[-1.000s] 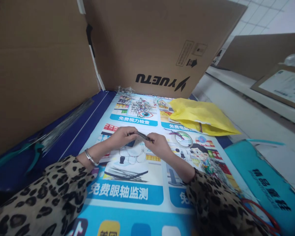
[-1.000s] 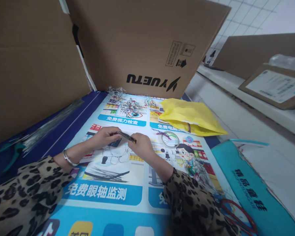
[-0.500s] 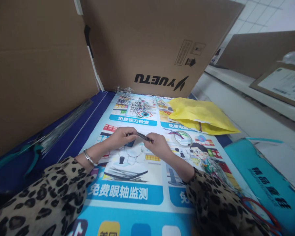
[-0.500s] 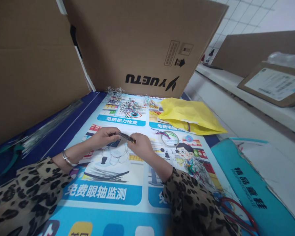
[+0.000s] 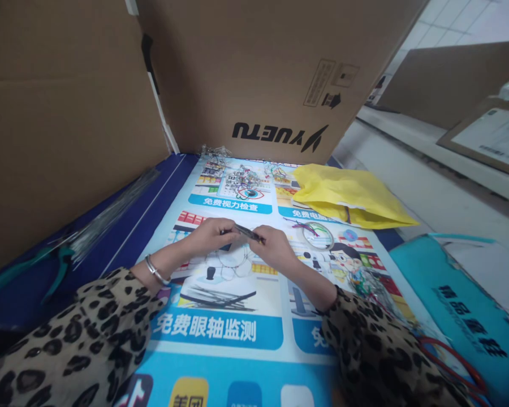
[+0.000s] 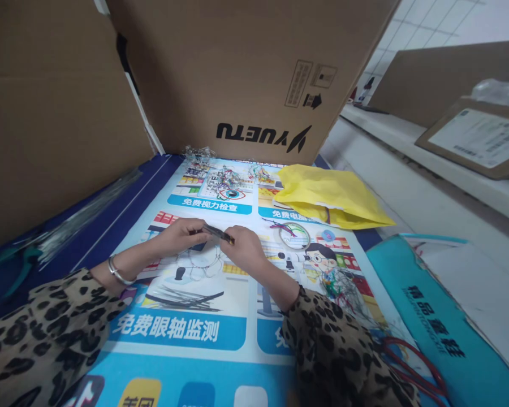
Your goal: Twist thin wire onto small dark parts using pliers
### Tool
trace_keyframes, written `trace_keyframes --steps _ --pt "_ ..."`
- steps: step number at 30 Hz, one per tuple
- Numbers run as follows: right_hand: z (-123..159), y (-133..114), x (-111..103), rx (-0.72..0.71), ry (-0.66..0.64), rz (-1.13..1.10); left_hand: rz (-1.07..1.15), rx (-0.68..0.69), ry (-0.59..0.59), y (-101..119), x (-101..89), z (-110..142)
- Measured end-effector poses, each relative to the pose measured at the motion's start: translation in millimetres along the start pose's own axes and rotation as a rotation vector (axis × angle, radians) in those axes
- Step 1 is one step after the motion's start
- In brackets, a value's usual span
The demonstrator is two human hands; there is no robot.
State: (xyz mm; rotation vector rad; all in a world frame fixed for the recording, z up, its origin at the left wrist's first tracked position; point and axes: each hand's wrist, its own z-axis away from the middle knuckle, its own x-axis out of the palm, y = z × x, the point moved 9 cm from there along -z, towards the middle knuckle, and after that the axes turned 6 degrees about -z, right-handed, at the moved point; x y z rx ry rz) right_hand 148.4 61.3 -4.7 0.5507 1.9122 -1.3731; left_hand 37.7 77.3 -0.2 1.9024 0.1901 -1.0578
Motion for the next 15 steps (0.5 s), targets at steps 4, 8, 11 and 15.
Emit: trace_keyframes --steps 4,8,11,15 --pt "0 1 -1 0.001 0.011 0.011 0.078 -0.004 0.057 -3 -5.7 0" --pt "-1 1 0 -0.006 0.006 0.03 0.221 -0.089 0.004 -11 1.8 1" --pt "0 0 -1 -0.012 0.005 0.043 0.262 -0.106 0.019 -11 1.3 1" --pt "5 -1 -6 -0.027 -0.001 0.1 0.235 -0.122 0.052 -11 -1.7 1"
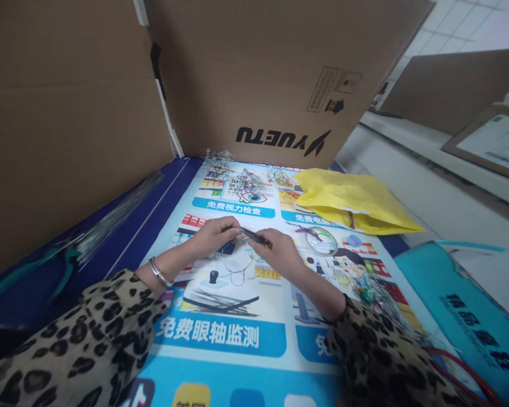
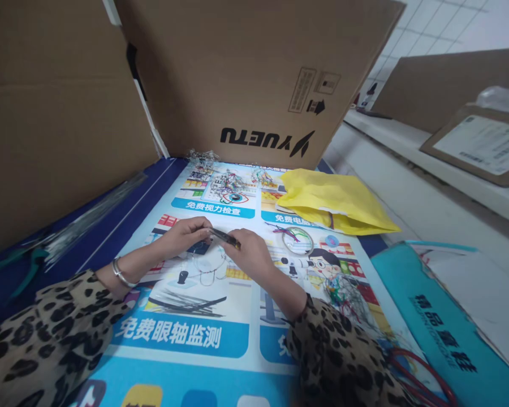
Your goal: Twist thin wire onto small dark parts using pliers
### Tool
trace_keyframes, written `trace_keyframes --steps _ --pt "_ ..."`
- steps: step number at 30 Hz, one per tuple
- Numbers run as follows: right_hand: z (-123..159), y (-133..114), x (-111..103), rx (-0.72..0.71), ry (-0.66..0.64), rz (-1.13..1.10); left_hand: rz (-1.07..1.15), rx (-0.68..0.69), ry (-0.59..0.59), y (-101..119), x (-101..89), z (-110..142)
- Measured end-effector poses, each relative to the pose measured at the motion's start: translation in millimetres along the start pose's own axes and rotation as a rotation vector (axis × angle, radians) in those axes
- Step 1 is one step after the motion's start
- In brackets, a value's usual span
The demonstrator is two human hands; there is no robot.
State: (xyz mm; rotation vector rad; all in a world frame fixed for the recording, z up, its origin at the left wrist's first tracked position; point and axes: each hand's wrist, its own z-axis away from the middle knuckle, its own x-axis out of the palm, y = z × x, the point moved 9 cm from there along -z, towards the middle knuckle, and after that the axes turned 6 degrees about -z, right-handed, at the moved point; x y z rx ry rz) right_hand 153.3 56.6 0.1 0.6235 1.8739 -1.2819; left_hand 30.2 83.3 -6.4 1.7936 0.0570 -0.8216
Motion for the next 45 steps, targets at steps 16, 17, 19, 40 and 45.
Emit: trace_keyframes --steps 16,17,19,40,45 --pt "16 -16 -11 -0.088 -0.043 0.702 -0.289 0.196 0.111 19 -3.5 4" --pt "16 -17 -10 -0.089 -0.043 0.708 -0.309 0.212 0.116 21 -3.3 4" --pt "17 -19 -10 -0.088 -0.044 0.714 -0.345 0.238 0.122 24 -2.4 5" --pt "19 -18 1 -0.095 -0.069 0.698 -0.453 0.274 0.125 30 2.2 9" --pt "21 -19 2 -0.116 -0.063 0.736 -0.45 0.256 0.128 29 1.8 9"
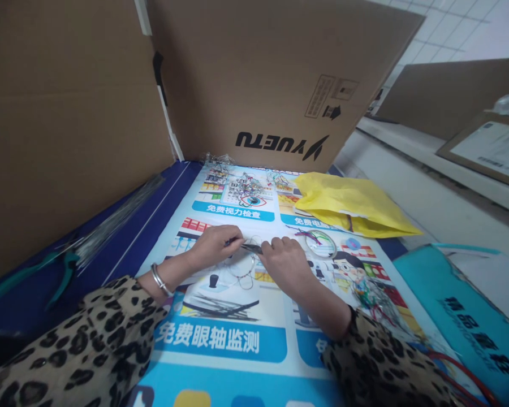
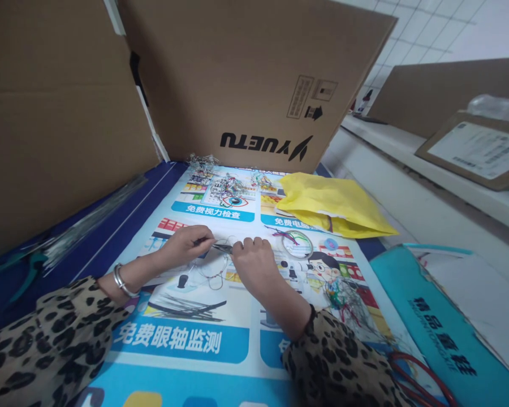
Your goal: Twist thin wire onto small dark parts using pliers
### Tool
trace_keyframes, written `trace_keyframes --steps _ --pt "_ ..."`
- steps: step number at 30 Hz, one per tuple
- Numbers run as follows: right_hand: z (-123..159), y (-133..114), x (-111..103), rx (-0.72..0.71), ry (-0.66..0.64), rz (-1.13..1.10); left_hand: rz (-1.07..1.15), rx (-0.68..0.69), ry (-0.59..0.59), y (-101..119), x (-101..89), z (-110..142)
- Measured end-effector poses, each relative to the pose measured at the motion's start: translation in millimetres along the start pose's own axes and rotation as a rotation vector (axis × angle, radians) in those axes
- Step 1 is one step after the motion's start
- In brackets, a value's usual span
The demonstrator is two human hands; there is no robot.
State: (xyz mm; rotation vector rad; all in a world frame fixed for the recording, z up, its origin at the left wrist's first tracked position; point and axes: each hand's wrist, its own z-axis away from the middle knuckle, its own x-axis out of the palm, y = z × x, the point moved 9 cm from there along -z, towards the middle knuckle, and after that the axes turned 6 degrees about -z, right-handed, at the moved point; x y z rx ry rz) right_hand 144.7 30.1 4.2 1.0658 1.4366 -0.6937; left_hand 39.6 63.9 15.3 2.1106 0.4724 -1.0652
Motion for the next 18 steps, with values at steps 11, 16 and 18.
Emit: trace_keyframes --steps 11,16,18 --pt "-0.2 1.6 -1.9 0.014 0.011 -0.036 -0.006 -0.045 0.013 -3.2 -2.1 -0.4" --pt "-0.9 2.8 -4.4 0.036 -0.001 -0.024 0.005 -0.039 0.016 -4.1 -1.6 0.2" --pt "-1.1 2.3 -2.7 0.035 -0.017 -0.022 0.011 -0.042 0.011 -4.8 -1.0 0.2"
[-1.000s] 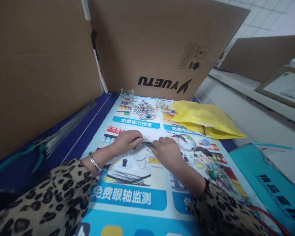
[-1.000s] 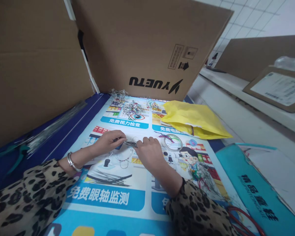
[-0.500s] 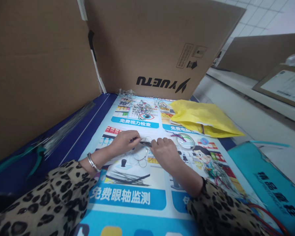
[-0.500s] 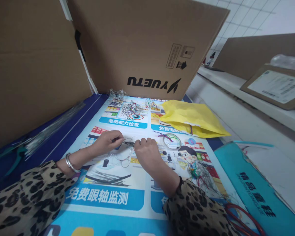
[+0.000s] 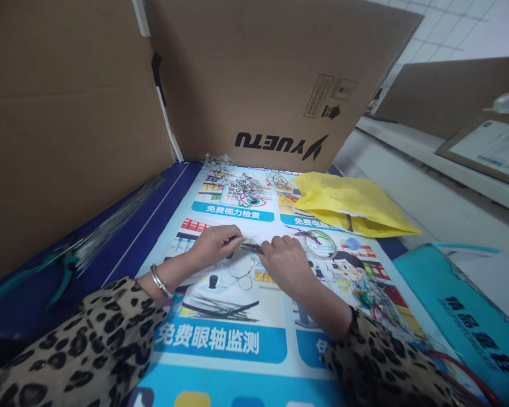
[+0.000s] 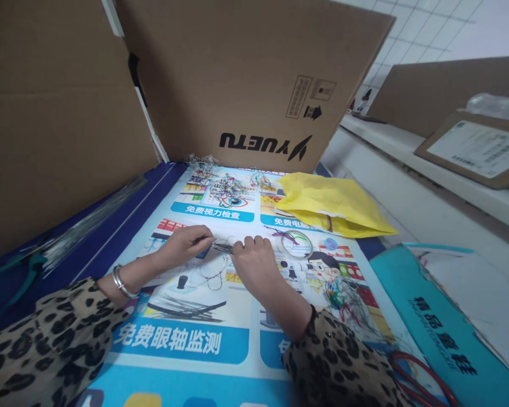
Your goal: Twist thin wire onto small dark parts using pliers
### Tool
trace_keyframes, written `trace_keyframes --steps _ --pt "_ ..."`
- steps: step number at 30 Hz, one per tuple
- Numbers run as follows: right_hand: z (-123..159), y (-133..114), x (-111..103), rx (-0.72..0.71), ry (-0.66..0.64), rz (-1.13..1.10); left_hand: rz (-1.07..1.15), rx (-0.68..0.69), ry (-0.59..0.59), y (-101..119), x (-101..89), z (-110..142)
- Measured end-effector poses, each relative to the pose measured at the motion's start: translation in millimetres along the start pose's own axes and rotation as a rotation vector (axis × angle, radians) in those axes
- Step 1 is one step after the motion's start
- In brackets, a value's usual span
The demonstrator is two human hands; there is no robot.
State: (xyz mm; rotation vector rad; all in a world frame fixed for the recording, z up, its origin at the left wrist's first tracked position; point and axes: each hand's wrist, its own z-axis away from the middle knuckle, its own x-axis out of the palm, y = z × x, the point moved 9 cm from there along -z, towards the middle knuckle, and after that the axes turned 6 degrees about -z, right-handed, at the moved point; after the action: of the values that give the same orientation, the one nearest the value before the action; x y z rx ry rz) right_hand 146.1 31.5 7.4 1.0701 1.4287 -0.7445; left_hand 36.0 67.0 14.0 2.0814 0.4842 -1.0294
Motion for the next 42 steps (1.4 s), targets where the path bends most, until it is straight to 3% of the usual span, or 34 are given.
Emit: trace_keyframes --steps 18,42 --pt "0 1 2 0.007 0.023 -0.018 -0.027 -0.035 0.03 -4 -2.4 1" --pt "4 -5 -9 -0.033 0.01 0.0 -0.197 0.123 -0.05 5 11.5 3"
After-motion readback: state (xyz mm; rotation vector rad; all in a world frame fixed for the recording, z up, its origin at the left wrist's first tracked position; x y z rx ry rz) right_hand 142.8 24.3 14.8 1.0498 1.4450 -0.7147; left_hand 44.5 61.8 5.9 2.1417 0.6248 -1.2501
